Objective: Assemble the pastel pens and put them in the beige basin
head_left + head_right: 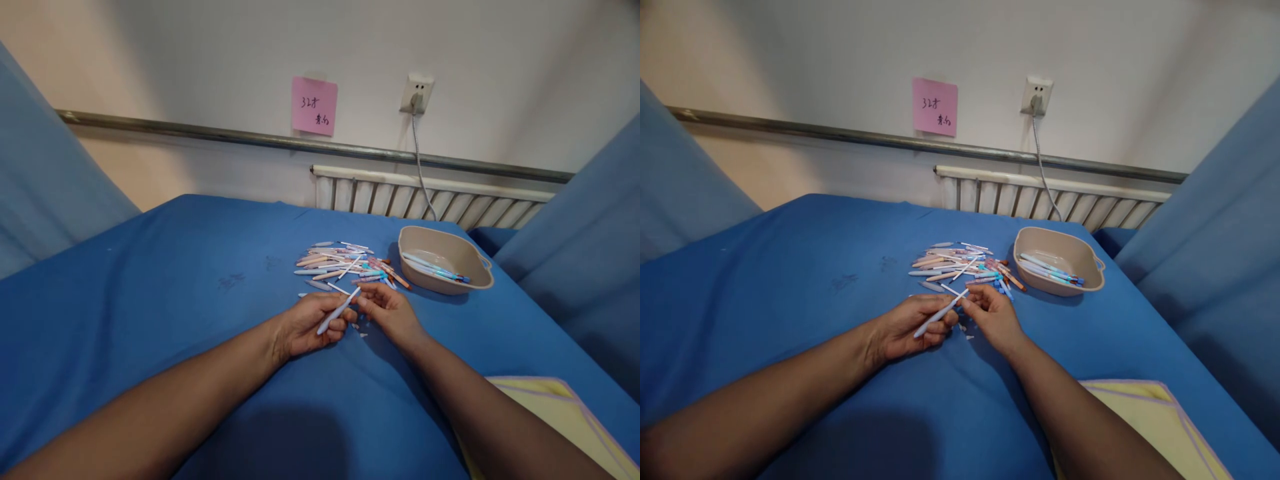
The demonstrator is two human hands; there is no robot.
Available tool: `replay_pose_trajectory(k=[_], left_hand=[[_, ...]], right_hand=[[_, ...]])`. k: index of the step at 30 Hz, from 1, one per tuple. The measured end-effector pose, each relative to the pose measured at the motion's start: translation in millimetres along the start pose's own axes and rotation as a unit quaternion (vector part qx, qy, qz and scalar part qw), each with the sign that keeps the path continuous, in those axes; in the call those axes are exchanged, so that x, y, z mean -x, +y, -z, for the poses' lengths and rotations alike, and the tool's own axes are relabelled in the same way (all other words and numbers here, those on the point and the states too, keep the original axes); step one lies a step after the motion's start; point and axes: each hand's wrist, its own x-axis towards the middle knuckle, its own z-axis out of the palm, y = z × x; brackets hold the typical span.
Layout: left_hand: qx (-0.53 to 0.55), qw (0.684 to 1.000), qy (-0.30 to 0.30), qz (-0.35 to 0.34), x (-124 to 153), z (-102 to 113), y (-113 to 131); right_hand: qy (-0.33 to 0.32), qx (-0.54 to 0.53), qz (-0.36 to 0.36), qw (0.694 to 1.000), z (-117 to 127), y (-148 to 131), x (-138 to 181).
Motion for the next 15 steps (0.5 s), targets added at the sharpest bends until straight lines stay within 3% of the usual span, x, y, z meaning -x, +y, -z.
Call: replay_pose_trajectory(k=[5, 11, 15], left_hand=[[-0.139, 0.988, 0.050, -0.046, -0.5, -2.2, -1.5], [-0.306, 0.942, 0.078, -0.114, -4.4, -0.7, -5.4], [-0.356, 0.915, 0.114, -0.153, -6.7, 2.1, -5.1]], right_hand=[[0.018, -0.080, -0.015, 0.997, 3.1, 0.9, -0.6], [-0.020, -0.112, -0.041, 0.993, 1.8, 2.9, 0.4], [0.002, -0.128, -0.029, 0.991, 1.8, 0.7, 0.6]])
